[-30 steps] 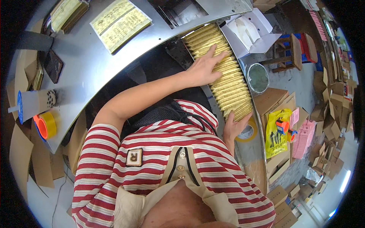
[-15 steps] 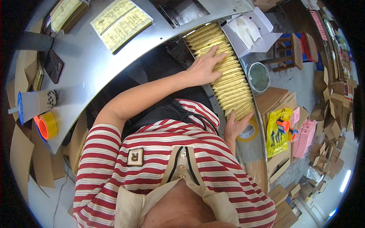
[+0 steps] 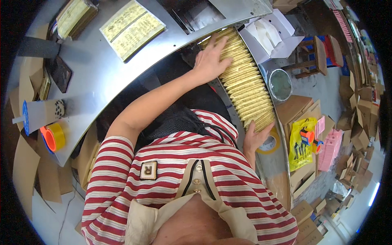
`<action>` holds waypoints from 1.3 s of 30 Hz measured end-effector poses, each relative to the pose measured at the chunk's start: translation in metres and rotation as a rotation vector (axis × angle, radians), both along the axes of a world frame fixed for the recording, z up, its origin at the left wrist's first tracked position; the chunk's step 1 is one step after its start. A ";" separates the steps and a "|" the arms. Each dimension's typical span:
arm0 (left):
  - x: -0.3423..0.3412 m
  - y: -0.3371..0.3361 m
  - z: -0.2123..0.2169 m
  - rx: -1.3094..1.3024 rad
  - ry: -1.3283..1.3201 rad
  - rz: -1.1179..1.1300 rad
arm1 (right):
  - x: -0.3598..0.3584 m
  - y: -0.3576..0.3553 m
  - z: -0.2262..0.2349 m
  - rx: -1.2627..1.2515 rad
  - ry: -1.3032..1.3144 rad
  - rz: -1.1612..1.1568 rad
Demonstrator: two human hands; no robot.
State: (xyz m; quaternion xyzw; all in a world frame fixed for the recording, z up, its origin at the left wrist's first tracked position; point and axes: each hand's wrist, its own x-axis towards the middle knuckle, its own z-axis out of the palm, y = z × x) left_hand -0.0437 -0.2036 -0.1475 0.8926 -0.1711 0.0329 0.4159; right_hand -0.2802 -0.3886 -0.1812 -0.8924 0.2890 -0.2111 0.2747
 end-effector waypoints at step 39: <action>0.301 0.032 0.090 -0.845 0.004 0.326 | 0.598 0.031 0.164 0.627 -0.596 0.734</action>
